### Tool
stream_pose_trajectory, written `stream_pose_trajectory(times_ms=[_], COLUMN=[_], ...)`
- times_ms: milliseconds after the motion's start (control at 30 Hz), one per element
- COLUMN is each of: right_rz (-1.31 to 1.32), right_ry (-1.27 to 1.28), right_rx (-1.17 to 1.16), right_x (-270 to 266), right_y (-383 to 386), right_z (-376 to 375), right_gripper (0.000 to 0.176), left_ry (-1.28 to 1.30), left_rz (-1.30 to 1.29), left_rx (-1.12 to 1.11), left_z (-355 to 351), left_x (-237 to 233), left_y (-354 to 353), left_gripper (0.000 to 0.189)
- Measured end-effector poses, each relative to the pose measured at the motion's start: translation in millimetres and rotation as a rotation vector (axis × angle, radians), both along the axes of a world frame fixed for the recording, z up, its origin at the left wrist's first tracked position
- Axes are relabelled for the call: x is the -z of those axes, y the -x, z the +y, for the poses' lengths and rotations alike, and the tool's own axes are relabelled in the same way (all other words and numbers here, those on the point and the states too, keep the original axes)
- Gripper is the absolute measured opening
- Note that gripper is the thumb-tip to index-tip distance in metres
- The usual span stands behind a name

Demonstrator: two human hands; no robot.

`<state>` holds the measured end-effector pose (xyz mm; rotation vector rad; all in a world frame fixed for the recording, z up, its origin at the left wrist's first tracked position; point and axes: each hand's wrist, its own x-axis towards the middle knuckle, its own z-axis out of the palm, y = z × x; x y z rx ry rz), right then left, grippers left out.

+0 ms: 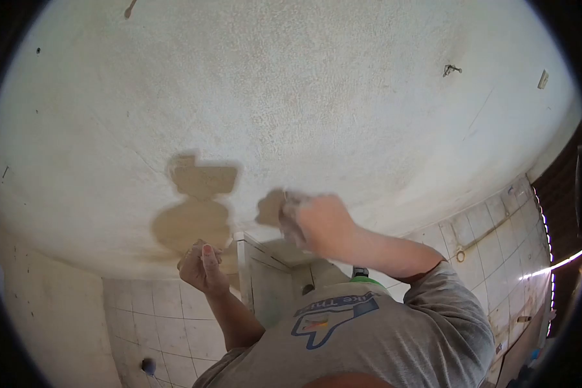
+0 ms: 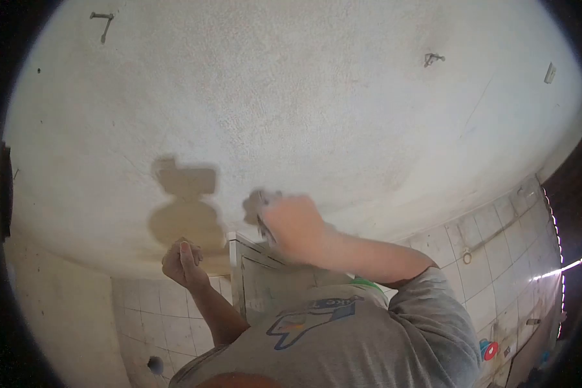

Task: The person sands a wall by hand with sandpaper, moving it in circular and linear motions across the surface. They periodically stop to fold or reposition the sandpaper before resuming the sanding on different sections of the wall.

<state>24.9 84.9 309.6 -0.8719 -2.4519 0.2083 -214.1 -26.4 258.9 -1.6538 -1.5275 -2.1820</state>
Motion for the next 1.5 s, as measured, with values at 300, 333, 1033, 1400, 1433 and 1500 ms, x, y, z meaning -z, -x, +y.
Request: stream_pose_trajectory(times_ms=[300, 333, 1033, 1400, 1433, 1500], right_rz=[1.385, 1.5, 0.926, 0.763, 0.959, 1.286], right_ry=[-1.013, -1.068, -0.436, -0.488, -0.617, -0.771], right_rx=[0.361, 0.217, 0.172, -0.141, -0.024, 0.057], right_x=[-156.3, -155.7, -98.1, -132.2, -145.7, -147.4], right_y=[-136.2, -129.0, -31.8, -52.5, -67.0, -66.5], right_z=[57.8, 73.6, 69.1, 11.7, 15.8, 49.6], right_gripper=[0.015, 0.015, 0.01, 0.009, 0.009, 0.015], left_ry=[-0.166, -0.247, -0.069, -0.442, -0.448, -0.449], left_rz=[-0.385, -0.545, -0.728, -0.363, -0.447, -0.62], left_rx=[0.198, 0.323, 0.39, 0.98, 0.951, 0.9], left_z=[-10.5, -9.4, 42.3, 16.2, 23.9, 41.4], left_x=[-24.7, -31.3, -29.5, -75.8, -74.7, -73.9], left_y=[-53.1, -64.0, -89.5, -48.8, -44.6, -42.2], left_gripper=[0.037, 0.037, 0.039, 0.047, 0.047, 0.048])
